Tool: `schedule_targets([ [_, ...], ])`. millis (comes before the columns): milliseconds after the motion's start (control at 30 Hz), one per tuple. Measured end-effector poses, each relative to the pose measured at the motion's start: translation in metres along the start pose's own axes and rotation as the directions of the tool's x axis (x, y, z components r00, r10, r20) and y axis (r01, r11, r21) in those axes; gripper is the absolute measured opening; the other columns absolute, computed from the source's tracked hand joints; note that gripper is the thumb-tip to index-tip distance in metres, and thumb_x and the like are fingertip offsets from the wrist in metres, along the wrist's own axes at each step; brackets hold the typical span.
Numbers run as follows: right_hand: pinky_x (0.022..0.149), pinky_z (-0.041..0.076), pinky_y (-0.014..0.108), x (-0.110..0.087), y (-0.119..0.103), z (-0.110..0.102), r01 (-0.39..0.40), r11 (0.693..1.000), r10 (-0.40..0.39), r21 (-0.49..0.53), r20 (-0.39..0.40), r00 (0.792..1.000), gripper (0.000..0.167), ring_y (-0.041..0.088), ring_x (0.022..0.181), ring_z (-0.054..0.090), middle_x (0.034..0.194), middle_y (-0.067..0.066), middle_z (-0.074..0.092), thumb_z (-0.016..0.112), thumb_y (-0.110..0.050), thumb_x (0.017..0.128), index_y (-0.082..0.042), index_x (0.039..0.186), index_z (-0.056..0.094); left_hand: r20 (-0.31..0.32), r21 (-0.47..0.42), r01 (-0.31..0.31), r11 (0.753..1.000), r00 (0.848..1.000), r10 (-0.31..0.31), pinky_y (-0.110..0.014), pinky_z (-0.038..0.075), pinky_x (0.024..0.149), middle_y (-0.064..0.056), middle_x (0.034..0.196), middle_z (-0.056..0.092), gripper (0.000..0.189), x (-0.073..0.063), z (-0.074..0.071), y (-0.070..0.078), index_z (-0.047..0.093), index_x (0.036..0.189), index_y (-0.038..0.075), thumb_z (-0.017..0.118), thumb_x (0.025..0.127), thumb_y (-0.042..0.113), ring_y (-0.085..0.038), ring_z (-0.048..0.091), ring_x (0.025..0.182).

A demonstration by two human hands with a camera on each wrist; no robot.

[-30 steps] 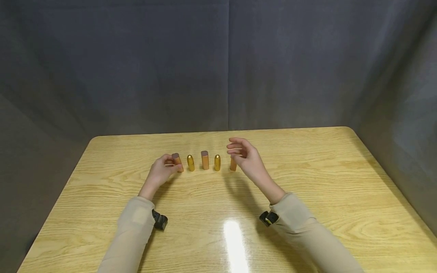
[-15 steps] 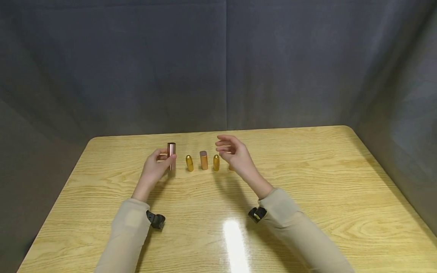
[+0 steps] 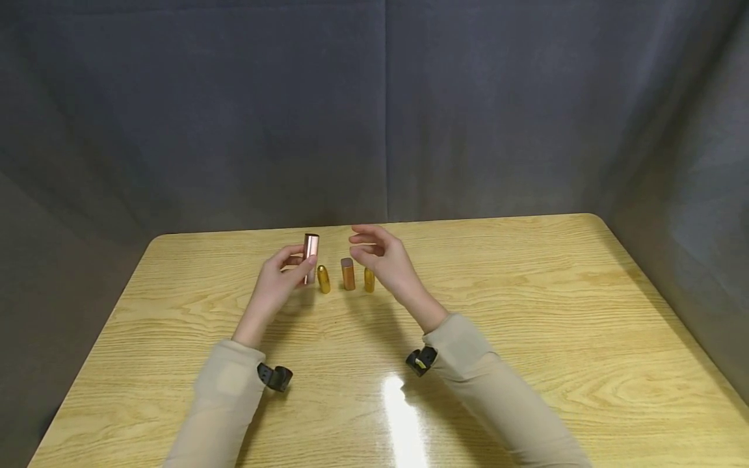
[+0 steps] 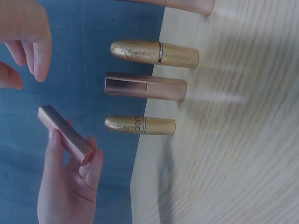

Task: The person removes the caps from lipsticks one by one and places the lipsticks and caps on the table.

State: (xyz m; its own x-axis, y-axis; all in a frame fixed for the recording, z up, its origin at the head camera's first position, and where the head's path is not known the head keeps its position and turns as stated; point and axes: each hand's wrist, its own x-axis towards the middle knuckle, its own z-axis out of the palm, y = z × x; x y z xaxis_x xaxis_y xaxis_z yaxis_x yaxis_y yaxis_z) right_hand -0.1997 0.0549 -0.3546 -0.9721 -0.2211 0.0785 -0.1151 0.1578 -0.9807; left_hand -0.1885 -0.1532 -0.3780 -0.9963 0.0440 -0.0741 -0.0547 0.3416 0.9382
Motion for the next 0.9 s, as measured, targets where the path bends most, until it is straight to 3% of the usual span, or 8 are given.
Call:
schedule_targets([
  [200,0.097,0.052,0.037,0.002,0.002,0.004,-0.008,0.999,0.008,0.035,0.000,1.000,0.040,0.032,0.114,0.061,0.125,0.019,0.061,0.061,-0.004,0.092,-0.003,0.131,0.054,0.047,0.014,-0.021,1.000,0.999,0.020,-0.026,0.057,0.079,-0.021,0.122,0.055,0.051,-0.002,0.008,0.006,0.050,0.137,0.004,0.059,0.095,0.031,-0.023,0.064,0.099],
  [400,0.098,0.051,0.038,0.002,0.003,0.007,-0.030,0.998,0.029,0.054,0.027,0.999,0.045,0.032,0.116,0.061,0.127,0.020,0.059,0.064,-0.006,0.091,-0.003,0.134,0.052,0.101,-0.026,-0.042,0.999,0.994,0.044,-0.021,0.055,0.073,-0.021,0.121,0.057,0.046,-0.006,0.018,0.014,0.053,0.133,0.001,0.062,0.094,0.022,-0.017,0.067,0.094],
  [500,0.094,0.053,0.033,0.001,0.003,0.007,-0.038,0.999,0.037,0.037,0.023,0.999,0.045,0.030,0.114,0.062,0.125,0.020,0.060,0.064,-0.007,0.090,-0.002,0.133,0.052,0.120,-0.039,-0.052,0.998,0.991,0.057,-0.022,0.055,0.074,-0.020,0.121,0.059,0.043,-0.008,0.023,0.018,0.054,0.129,0.000,0.065,0.091,0.017,-0.020,0.067,0.098],
  [667,0.093,0.052,0.031,-0.001,0.003,0.005,-0.050,0.998,0.051,0.034,-0.010,0.999,0.041,0.027,0.108,0.064,0.117,0.020,0.063,0.065,-0.008,0.091,-0.001,0.130,0.056,0.129,-0.018,-0.063,0.998,0.990,0.064,-0.031,0.055,0.087,-0.019,0.125,0.060,0.042,-0.012,0.028,0.023,0.055,0.128,0.002,0.067,0.090,0.014,-0.029,0.063,0.113],
  [900,0.100,0.049,0.036,-0.003,0.005,0.001,-0.097,0.992,0.097,0.079,0.002,0.995,0.042,0.025,0.109,0.063,0.115,0.016,0.062,0.064,-0.012,0.091,-0.001,0.131,0.055,0.119,-0.019,-0.075,0.997,0.990,0.077,-0.041,0.052,0.094,-0.014,0.125,0.061,0.041,-0.014,0.030,0.026,0.057,0.127,0.007,0.067,0.090,0.022,-0.028,0.062,0.116],
])
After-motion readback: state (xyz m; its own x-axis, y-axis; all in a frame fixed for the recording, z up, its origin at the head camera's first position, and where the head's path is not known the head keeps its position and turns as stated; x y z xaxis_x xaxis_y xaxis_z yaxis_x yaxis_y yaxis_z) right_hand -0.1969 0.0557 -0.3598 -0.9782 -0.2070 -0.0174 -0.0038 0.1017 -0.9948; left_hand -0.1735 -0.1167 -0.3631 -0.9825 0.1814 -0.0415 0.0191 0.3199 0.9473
